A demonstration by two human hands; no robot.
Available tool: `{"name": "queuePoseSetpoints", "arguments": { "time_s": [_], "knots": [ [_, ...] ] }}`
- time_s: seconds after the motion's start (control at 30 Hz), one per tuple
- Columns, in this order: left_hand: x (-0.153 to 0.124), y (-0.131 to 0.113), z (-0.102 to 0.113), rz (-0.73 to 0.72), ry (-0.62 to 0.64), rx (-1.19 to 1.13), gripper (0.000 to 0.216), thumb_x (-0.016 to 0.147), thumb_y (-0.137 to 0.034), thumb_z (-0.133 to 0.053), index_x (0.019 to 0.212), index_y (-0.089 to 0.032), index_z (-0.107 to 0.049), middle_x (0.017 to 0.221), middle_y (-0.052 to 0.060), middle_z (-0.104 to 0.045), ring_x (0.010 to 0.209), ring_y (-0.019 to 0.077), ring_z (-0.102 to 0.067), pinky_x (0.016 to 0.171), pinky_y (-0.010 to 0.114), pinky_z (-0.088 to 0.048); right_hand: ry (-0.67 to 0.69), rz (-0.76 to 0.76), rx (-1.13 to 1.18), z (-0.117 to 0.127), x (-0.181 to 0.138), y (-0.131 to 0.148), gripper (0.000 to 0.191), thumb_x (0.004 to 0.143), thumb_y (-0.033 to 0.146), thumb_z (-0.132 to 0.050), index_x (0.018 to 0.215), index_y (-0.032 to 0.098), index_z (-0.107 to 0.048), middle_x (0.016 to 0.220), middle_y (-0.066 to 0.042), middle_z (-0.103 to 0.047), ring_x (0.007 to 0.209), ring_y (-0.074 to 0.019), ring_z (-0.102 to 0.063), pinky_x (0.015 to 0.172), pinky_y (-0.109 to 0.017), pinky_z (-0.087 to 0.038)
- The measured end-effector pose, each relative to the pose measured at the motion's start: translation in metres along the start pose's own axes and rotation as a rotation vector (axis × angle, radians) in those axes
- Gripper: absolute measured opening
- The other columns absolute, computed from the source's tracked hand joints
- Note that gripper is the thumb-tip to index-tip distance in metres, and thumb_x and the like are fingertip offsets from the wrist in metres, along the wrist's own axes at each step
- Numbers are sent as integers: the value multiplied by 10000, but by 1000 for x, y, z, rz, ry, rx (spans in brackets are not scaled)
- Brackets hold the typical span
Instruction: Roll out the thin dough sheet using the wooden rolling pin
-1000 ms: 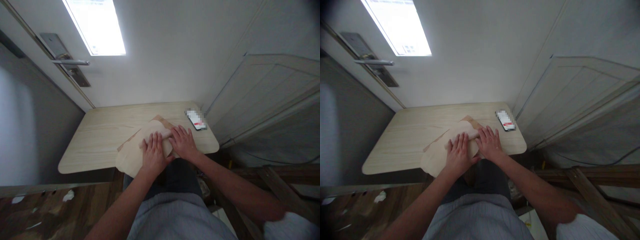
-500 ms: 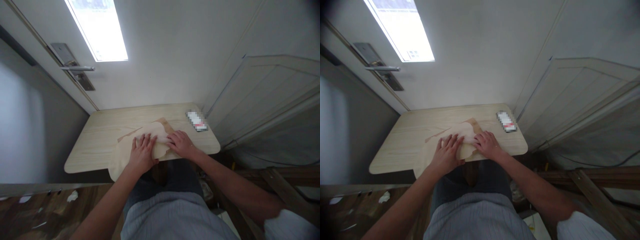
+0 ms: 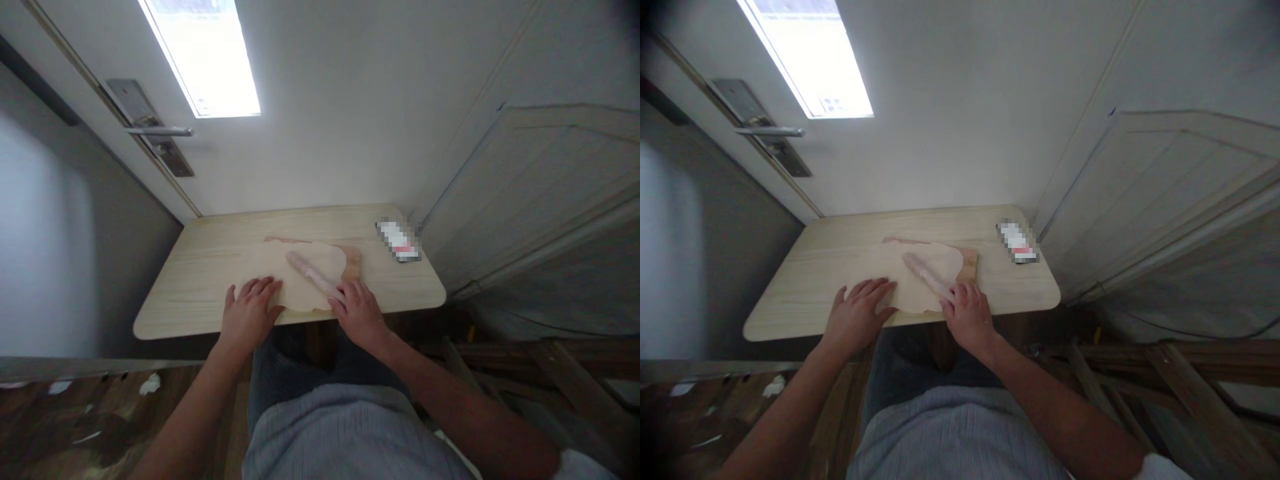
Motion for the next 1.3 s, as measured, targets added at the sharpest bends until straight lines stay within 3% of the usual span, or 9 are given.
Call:
{"name": "queuePoseSetpoints", "arguments": {
  "time_s": [0.17, 0.37, 0.6, 0.73, 0.83, 0.93, 1.07, 1.2, 1.3],
  "knots": [
    [15, 17, -5, -68, 21, 0, 514, 921, -389, -500, 1434, -377, -468, 1542, 3, -445, 1422, 286, -385, 1145, 608, -289, 6, -141, 269, -1, -8, -3, 212, 931, 391, -521, 995, 203, -595, 994, -98, -661, 934, -256, -609, 837, -390, -481],
    [34, 39, -3, -93, 17, 43, 477, 932, -464, -488, 1408, -438, -487, 1553, -15, -428, 1441, 307, -354, 1167, 639, -193, 140, -309, 599, -10, -12, -7, 251, 905, 468, -540, 971, 234, -601, 886, -24, -667, 775, -194, -606, 699, -320, -477],
    [44, 30, -8, -82, 44, 33, 604, 900, -330, -473, 1496, -280, -393, 1578, 60, -385, 1455, 289, -334, 1163, 578, -272, 237, -271, 774, -25, -15, 12, 301, 921, 501, -522, 1019, 229, -605, 846, -15, -669, 761, -178, -621, 678, -301, -490],
    [37, 22, -13, -73, 52, -5, 654, 856, -233, -446, 1506, -236, -375, 1588, 68, -363, 1473, 274, -303, 1157, 570, -299, 110, -133, 505, 2, 27, -3, 235, 893, 405, -590, 1026, 214, -621, 975, -52, -678, 882, -201, -622, 800, -335, -485],
    [34, 31, -5, -54, 14, -83, 577, 809, -170, -442, 1371, -244, -550, 1516, 43, -481, 1415, 241, -403, 1160, 504, -335, 51, 66, 229, 17, 72, -5, 184, 879, 319, -618, 1013, 196, -646, 1041, -79, -676, 994, -221, -584, 914, -356, -436],
    [40, 52, 20, 65, -199, -198, 420, 813, -151, -421, 1127, -224, -690, 1311, 54, -649, 1255, 210, -553, 1116, 403, -409, 92, 207, 83, 10, 109, -3, 219, 866, 347, -663, 1029, 201, -670, 1055, -68, -676, 1033, -230, -552, 941, -361, -409],
    [63, 60, 48, 146, -502, -301, 301, 904, -283, -442, 1072, -208, -680, 1141, 76, -681, 1146, 236, -589, 1060, 397, -447, 184, 342, 37, -12, 143, 3, 234, 858, 342, -684, 1057, 220, -693, 1096, -59, -665, 1069, -219, -543, 978, -353, -387],
    [105, 49, 31, 188, -417, -254, 354, 947, -361, -425, 1169, -191, -643, 1231, 103, -645, 1175, 253, -568, 1044, 402, -442, 319, 380, 5, -35, 166, 6, 259, 841, 334, -704, 1080, 232, -698, 1150, -53, -663, 1130, -207, -541, 1022, -337, -365],
    [128, 39, 7, 175, -281, -166, 428, 955, -388, -413, 1298, -185, -569, 1356, 124, -586, 1254, 282, -517, 1062, 457, -415, 317, 247, -57, -42, 181, 3, 279, 880, 435, -647, 1061, 229, -698, 1179, -64, -658, 1170, -218, -530, 1039, -342, -360]
  ]
}}
Point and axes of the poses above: each hand's wrist, its own x-axis towards the middle knuckle, its own z-axis out of the back of the hand, y = z × x, the point moved 8 cm from there along x, towards the middle knuckle
